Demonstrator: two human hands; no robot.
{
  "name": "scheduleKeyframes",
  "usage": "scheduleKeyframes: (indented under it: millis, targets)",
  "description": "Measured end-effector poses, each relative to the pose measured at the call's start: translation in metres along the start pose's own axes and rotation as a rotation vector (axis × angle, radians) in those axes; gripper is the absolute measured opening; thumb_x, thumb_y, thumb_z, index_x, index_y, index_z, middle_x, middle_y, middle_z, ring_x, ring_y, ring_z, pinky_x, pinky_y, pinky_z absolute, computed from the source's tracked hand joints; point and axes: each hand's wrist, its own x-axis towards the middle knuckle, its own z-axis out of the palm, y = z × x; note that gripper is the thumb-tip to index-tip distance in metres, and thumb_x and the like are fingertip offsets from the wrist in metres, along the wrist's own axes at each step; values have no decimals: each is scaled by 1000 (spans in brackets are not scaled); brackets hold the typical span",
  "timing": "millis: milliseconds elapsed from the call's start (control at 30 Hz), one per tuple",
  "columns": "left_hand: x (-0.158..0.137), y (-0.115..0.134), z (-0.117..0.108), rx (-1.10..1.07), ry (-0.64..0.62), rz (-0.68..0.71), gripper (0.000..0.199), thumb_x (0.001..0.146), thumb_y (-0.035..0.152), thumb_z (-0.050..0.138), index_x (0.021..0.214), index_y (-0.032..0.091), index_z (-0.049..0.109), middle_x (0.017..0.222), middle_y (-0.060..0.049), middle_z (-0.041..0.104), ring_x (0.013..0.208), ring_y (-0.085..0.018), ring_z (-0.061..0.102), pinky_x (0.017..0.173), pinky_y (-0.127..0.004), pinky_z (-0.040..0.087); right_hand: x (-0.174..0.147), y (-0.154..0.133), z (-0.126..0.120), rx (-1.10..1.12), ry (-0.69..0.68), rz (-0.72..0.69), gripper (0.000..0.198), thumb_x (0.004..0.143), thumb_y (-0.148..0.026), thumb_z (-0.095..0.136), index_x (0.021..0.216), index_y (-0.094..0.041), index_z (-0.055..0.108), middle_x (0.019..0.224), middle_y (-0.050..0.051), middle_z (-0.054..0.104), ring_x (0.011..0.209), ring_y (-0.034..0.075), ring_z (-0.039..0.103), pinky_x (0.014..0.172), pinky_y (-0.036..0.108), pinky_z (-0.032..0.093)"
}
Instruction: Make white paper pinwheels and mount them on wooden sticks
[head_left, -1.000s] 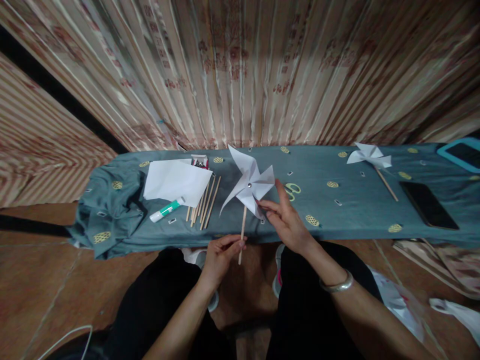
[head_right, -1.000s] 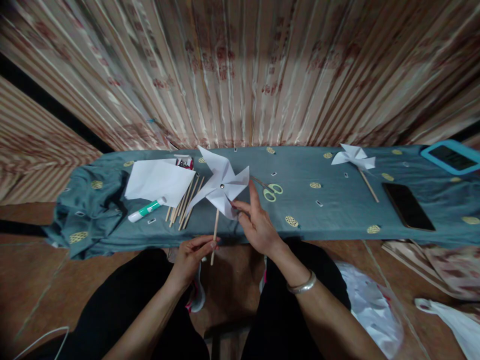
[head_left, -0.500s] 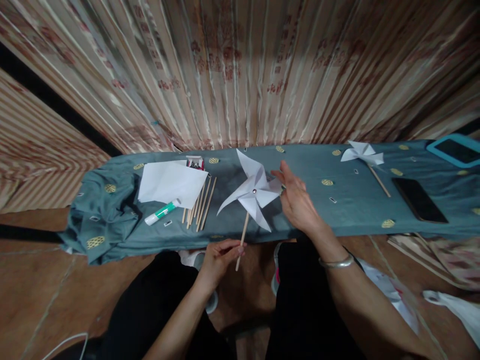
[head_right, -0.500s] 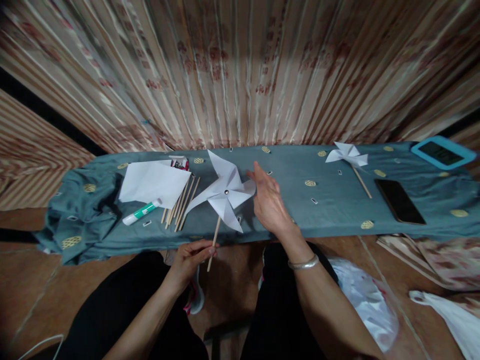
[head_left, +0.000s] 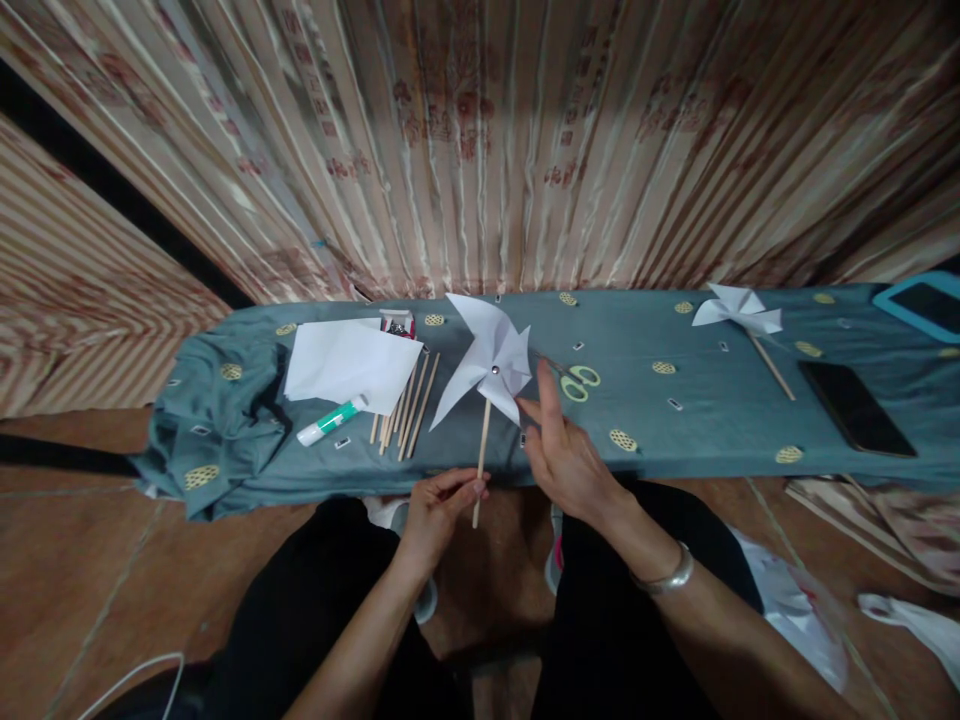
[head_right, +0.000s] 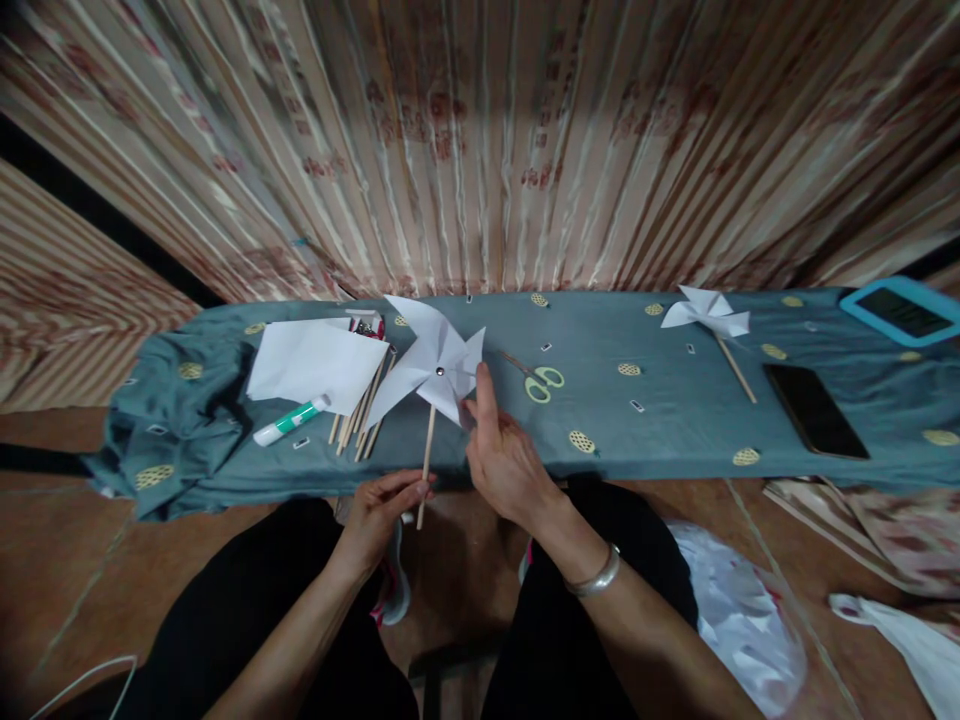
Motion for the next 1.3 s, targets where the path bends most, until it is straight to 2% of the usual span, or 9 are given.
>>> scheduleKeyframes:
  millis: [100,200,300,400,633,833,1067,1167,1300]
  targets:
    - [-1,1,-1,6,-8,-6,36,54,45,88,76,17,81,73,-7,77,65,-18,68,64,-27,52,6,5,-12,-14,169,71,75,95,-23,39,160,-17,1,115,15,73,103,29,71,94,49,56]
    - [-3,1,-1,19,-47,-31,31,54,42,88,73,18,81,65,-5,75,62,-16,65,61,-24,49,20,18,-31,-52,316,44,74,96,-24,38,160,-21,0,133,15,65,123,28,62,105,51,49]
    - [-6,2,0,36,-106,-41,27,57,41,87,71,19,81,62,-4,73,61,-14,63,63,-24,48,35,31,-41,-98,246,-67,74,95,-20,35,159,-21,-2,150,15,51,142,28,44,114,56,36]
    - [-8,3,0,43,-147,-51,26,58,40,86,72,19,81,62,-4,73,61,-14,63,67,-25,48,42,39,-39,-137,148,-124,73,93,-14,32,159,-21,1,145,14,56,146,26,38,116,59,31]
    - [-7,5,-1,21,-149,-62,25,58,40,87,71,20,81,61,-3,73,62,-13,62,68,-25,47,34,41,-35,-171,80,-126,74,88,-8,34,158,-12,10,128,17,68,133,29,54,111,60,39]
    - [-6,8,1,4,-100,-60,27,56,40,87,71,19,81,59,-3,72,59,-13,59,66,-25,46,23,36,-35,-145,44,-83,73,91,-12,36,159,-14,9,119,14,73,122,29,63,102,53,49]
    - [-4,4,0,-24,-54,-54,27,53,38,87,71,19,81,60,-3,72,59,-13,59,63,-23,45,2,17,-5,144,-21,24,79,94,-20,41,159,-15,-3,118,16,73,109,26,71,93,46,56]
    - [-3,4,-2,-24,-48,-54,26,54,38,87,71,19,82,61,-3,73,59,-12,59,63,-23,44,2,20,-4,210,53,113,80,93,-23,45,159,-16,-1,110,14,76,102,25,73,87,44,58]
    - [-3,4,-2,0,-64,-65,28,54,40,87,72,19,82,60,-3,72,58,-12,59,61,-22,44,10,29,-27,-2,344,135,72,96,-25,43,158,-20,8,112,12,75,102,25,72,89,45,58]
